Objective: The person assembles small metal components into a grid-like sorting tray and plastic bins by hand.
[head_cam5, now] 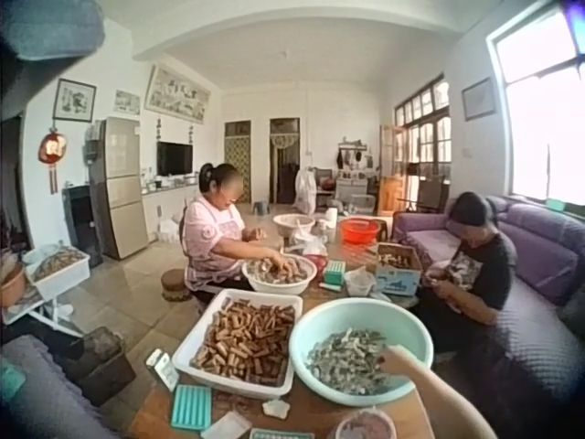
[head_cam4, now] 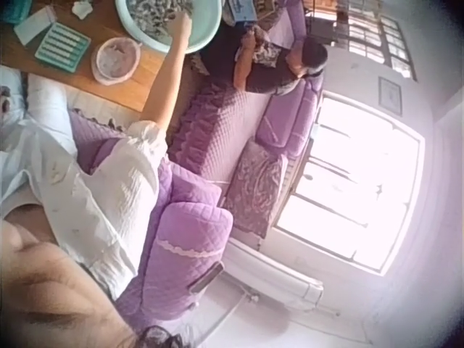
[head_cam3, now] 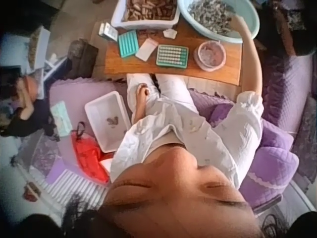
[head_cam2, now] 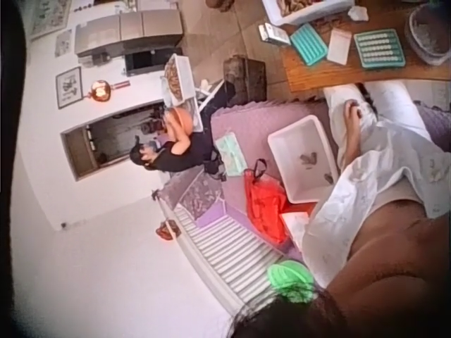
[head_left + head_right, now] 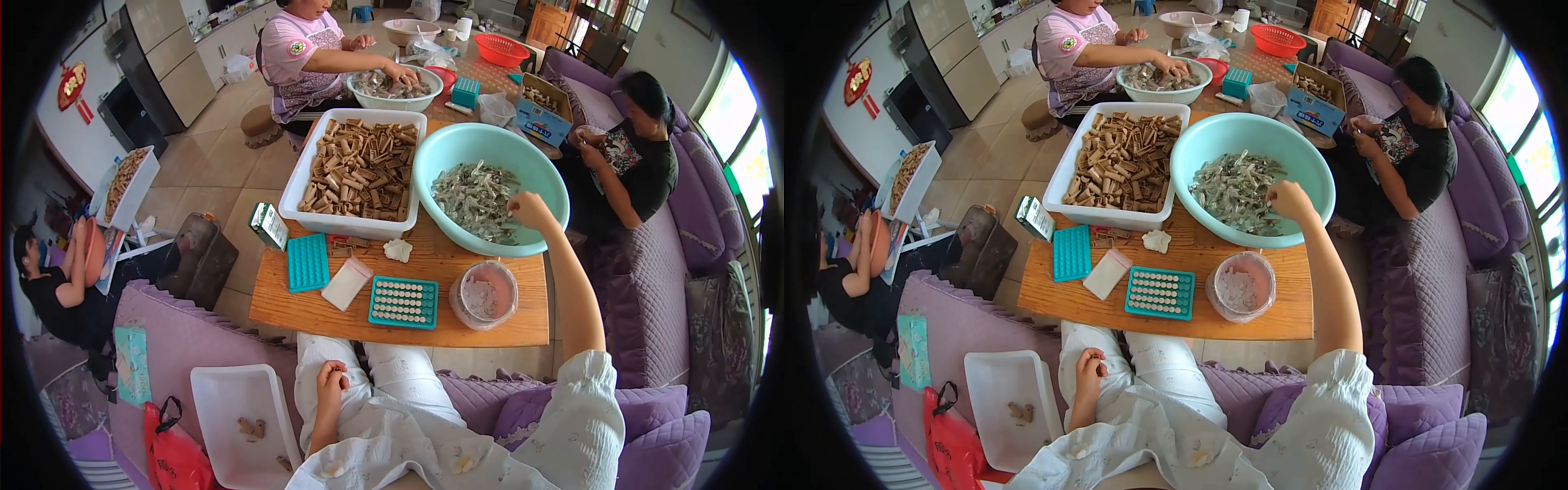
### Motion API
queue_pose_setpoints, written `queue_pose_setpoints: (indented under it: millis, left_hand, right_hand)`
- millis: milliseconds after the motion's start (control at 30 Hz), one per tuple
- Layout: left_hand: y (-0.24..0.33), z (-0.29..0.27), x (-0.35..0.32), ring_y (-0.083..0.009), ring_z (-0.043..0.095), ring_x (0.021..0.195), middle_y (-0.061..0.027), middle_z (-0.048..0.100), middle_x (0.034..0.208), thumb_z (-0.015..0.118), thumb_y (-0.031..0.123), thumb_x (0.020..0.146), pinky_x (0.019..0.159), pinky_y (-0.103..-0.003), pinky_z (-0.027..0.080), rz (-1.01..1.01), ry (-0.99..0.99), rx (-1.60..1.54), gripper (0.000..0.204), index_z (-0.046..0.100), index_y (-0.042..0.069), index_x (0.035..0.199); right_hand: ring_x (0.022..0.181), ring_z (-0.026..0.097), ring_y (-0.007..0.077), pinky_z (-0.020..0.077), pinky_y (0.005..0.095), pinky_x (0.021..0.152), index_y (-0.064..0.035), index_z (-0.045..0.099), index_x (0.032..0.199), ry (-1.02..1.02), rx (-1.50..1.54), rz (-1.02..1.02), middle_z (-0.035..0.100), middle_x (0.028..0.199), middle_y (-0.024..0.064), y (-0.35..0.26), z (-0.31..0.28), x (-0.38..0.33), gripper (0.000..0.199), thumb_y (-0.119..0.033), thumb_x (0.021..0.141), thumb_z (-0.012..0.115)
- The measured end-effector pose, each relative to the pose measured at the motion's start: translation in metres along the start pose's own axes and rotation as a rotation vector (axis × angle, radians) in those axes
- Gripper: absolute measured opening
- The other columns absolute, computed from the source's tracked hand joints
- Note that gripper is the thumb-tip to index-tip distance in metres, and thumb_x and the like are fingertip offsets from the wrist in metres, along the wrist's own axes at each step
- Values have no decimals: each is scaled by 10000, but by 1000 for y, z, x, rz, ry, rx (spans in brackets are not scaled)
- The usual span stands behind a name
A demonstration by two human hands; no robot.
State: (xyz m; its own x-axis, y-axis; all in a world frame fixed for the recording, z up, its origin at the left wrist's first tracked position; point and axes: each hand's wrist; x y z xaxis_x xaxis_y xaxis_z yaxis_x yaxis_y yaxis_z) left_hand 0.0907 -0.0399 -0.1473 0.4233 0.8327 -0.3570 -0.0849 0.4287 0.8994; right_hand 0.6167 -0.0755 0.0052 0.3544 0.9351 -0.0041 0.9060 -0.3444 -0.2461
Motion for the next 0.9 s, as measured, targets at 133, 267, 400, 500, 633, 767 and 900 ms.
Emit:
queue_pose_setpoints:
  millis: [133, 267, 400, 500, 633, 767, 900]
  left_hand:
    - [-1, 0, 1, -70, 417, 489, -36, 491, 742, 373, -6, 766, 438, -192, 338, 9, -17, 0, 136, 496, 17, 821]
    - [-2, 0, 3, -68, 419, 492, -37, 492, 744, 375, -6, 771, 441, -193, 343, 14, -1, 34, 133, 496, 14, 824]
    - [-3, 4, 3, -69, 423, 498, -36, 493, 748, 377, -6, 773, 446, -192, 347, 31, -43, 13, 133, 496, 13, 829]
    - [-3, 5, 5, -70, 429, 505, -37, 494, 752, 378, -4, 774, 451, -192, 352, 29, -50, 61, 133, 495, 10, 834]
    - [-3, 1, 4, -70, 434, 514, -38, 497, 757, 380, 0, 774, 459, -192, 360, 36, -37, 108, 130, 496, 7, 833]
    - [-7, -1, 5, -68, 434, 512, -40, 499, 758, 382, -5, 774, 458, -191, 363, 43, -39, 170, 132, 499, 4, 835]
    - [-5, 4, 5, -68, 433, 507, -40, 499, 743, 379, -13, 771, 454, -191, 362, 50, -31, 180, 134, 500, 1, 828]
  right_hand:
    - [662, 547, 104, 432, 224, 629, -26, 605, 849, 331, 758, -18, 604, 736, 47, -6, -33, 10, 144, -2, 755, 499]
    - [666, 501, 63, 393, 189, 603, -13, 569, 858, 689, 1237, -30, 582, 796, 19, -23, -51, 12, 120, 15, 796, 470]
    - [656, 573, 270, 455, 331, 615, -71, 619, 783, 384, 72, 99, 591, 701, 135, 28, -18, -6, 126, -113, 731, 512]
    - [733, 594, 299, 455, 379, 687, -92, 626, 867, -558, -404, -10, 614, 800, 146, 37, -9, -14, 217, -158, 678, 540]
    - [733, 598, 295, 462, 371, 692, -89, 616, 872, 70, -67, 169, 620, 792, 132, -28, -3, -2, 203, -138, 691, 538]
    - [735, 599, 290, 469, 354, 696, -59, 616, 835, 113, 228, -24, 622, 775, 135, -70, 13, 42, 162, -140, 708, 557]
    - [794, 595, 294, 478, 380, 714, -77, 617, 879, 50, 159, 85, 618, 846, 147, -78, 57, 96, 222, -212, 703, 628]
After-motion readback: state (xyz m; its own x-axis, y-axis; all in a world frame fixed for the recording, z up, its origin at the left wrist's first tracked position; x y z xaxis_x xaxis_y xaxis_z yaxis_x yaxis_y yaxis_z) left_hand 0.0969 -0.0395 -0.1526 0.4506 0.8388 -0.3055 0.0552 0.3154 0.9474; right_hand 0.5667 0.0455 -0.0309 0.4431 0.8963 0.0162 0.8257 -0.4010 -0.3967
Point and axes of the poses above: each hand's wrist, its own x-axis towards the middle knuckle, its own z-axis out of the palm, y = z × x
